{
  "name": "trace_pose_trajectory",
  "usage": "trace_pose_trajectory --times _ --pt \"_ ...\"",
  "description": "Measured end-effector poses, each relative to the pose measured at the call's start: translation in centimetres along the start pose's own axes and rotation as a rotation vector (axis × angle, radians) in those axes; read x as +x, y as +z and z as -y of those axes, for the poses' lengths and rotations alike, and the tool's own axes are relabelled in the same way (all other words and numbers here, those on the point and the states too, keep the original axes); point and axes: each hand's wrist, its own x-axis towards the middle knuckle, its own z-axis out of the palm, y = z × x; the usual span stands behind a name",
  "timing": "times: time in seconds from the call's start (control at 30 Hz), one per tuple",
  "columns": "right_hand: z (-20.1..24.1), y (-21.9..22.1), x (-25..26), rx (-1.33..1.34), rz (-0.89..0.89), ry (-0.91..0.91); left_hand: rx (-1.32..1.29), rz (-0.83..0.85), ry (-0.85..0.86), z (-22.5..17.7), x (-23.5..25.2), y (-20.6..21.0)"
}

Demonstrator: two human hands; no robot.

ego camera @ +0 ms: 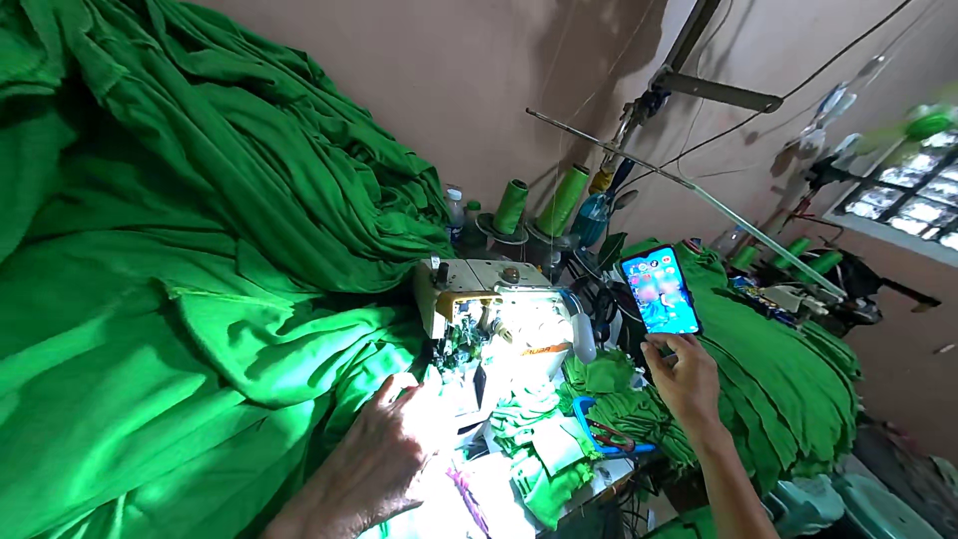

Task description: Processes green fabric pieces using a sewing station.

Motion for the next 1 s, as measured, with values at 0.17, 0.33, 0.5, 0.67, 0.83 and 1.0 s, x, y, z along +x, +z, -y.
trace_pose_trajectory --times 0.17,0.33,0.5,0.67,0.83,1.0 --pt "-0.2 0.1 -0.1 -0.025 0.012 0.015 -0.006 0.001 -0.003 0.1 -0.1 0.0" --pt "-0.6 -0.3 -0.1 -0.023 0.035 0.054 0.004 0.000 0.009 0.1 -0.1 0.1" --pt "-0.3 -0.8 0.6 -0.044 -0.036 0.006 0.012 -0.009 0.012 0.1 -0.1 0.2" --pt "-0.6 -0.6 2.1 -0.128 -0.197 -0.206 0.008 -0.005 0.007 0.1 0.0 0.0" --pt "-0.1 -0.4 3.4 -0.204 -0.274 -0.281 0.012 -0.003 0.006 0.1 -0.1 -0.1" --pt "-0.1 0.0 4.4 -0.269 -0.291 -0.314 0.024 0.009 0.024 0.2 0.0 -0.2"
